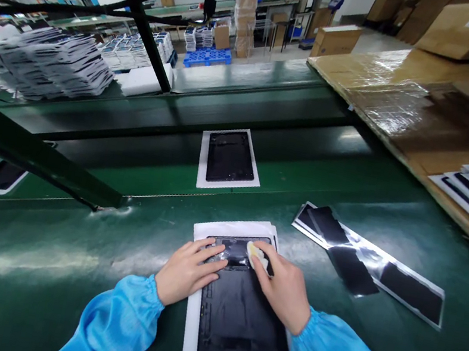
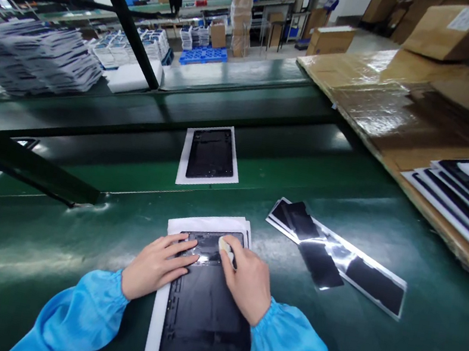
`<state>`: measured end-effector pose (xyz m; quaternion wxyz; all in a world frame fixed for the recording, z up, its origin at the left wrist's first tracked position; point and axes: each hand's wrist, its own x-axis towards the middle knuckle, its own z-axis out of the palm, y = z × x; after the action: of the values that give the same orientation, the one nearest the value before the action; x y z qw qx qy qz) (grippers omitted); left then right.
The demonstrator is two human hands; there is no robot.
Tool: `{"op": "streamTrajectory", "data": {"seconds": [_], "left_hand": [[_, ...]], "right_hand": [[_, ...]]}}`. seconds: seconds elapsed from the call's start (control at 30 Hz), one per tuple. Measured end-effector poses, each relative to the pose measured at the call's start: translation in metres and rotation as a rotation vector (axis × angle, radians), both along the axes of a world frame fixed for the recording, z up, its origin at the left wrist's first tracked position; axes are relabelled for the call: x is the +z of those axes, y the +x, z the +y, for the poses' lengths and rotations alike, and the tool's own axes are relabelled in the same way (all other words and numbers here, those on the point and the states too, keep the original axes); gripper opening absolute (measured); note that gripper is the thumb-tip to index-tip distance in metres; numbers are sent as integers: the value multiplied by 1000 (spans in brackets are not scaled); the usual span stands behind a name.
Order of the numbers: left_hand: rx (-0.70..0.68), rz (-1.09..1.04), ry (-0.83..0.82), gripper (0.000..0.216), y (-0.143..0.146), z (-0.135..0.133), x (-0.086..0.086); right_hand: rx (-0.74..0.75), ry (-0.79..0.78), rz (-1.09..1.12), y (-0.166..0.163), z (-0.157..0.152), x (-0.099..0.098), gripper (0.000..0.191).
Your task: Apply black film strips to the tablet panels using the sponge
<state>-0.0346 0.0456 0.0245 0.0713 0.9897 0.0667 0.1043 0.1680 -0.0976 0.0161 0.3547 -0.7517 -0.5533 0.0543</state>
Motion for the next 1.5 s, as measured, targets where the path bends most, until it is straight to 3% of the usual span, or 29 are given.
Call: {"op": "streamTrajectory", "data": {"seconds": [0.1,0.23,0.37,0.53,0.7,0.87,1.1,1.43,1.5], "left_hand": [[-9,-8,12,29,1,0,-1],[-13,-25,14,27,1,1,-4],[-14,-38,11,26,0,1,-5],[30,-63,3,26,8,-6,3],[-20,-8,45,31,44,-29,6],[-73,-18,135,30,67,-44,0],[-83,-64,171,27,65,-44,-1],[166,-2,168,19,93,-18,10],[257,-12,140,28,96,-8,9]], "right_hand": [[-65,11,-11,3,-4,0,30],[8,35,20,2,-7,1,31],[-40,26,46,3,-11,1,31],[-158,137,444,12,-12,2,27],[-360,313,710,19,-8,-1,39],[-381,344,842,20,-7,-7,47],[-341,341,884,20,-6,-10,43],[-344,332,849,21,-6,-11,42],[-347,326,841,22,-6,-13,42]]}}
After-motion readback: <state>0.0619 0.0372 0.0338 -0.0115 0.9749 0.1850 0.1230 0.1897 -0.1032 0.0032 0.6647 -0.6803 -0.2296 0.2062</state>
